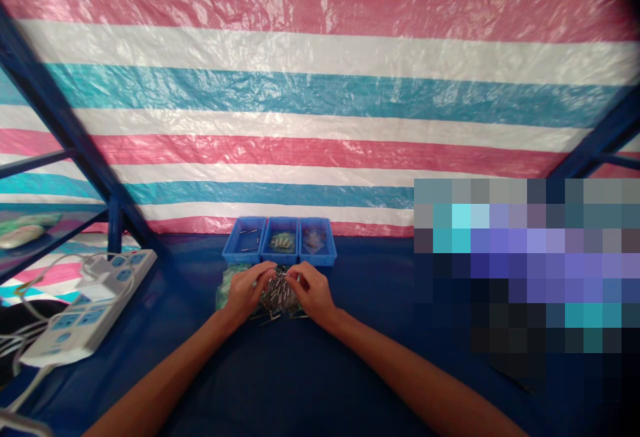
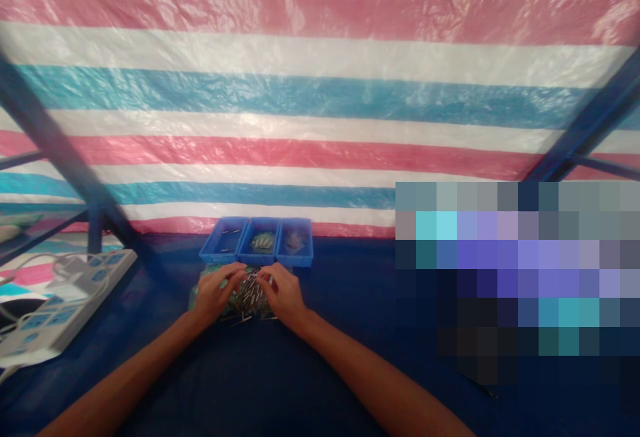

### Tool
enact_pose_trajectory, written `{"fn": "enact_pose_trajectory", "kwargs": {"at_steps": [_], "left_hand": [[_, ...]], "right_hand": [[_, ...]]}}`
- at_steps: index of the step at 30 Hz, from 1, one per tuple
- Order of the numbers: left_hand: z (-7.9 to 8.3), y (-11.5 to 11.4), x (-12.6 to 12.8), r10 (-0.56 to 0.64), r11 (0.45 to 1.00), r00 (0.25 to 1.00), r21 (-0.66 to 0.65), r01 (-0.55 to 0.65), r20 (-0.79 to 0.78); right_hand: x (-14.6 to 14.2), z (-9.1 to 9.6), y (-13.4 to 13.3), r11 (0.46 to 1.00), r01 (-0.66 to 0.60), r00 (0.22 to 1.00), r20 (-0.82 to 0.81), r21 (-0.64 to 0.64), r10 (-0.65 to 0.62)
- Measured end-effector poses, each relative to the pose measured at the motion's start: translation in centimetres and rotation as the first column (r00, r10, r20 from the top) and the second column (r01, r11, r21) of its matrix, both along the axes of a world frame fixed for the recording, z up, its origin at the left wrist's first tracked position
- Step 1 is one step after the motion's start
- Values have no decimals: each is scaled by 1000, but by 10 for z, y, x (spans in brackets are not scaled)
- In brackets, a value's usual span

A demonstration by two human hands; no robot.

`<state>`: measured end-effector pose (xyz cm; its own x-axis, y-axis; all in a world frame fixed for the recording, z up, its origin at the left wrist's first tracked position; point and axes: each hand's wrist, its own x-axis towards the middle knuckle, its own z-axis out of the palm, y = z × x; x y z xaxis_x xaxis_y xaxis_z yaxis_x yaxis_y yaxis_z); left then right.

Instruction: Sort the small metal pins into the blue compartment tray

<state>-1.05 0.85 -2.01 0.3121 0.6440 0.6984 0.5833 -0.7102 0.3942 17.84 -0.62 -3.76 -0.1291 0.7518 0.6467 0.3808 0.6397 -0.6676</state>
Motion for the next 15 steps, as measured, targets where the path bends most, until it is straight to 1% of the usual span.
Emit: {"fn": "enact_pose_trajectory", "kwargs": {"at_steps": [3, 6, 13, 15], "left_hand": [[0, 0, 0, 0, 1000, 1000, 3, 0, -8], [1, 0, 0, -6, 999, 1000, 33, 6, -17], [11, -3, 4, -100, 985, 994, 147, 94, 35], [13, -4, 5, -128, 981, 991, 153, 121, 37]], "right_hand": [[0, 0, 0, 1000, 5, 1000, -1, 8, -5], [0, 1, 1, 1000, 12, 1000, -1, 6, -12], [0, 1, 0, 1000, 17, 1000, 13, 4, -17], [0, 1, 1, 1000, 17, 1000, 18, 10, -18]]}}
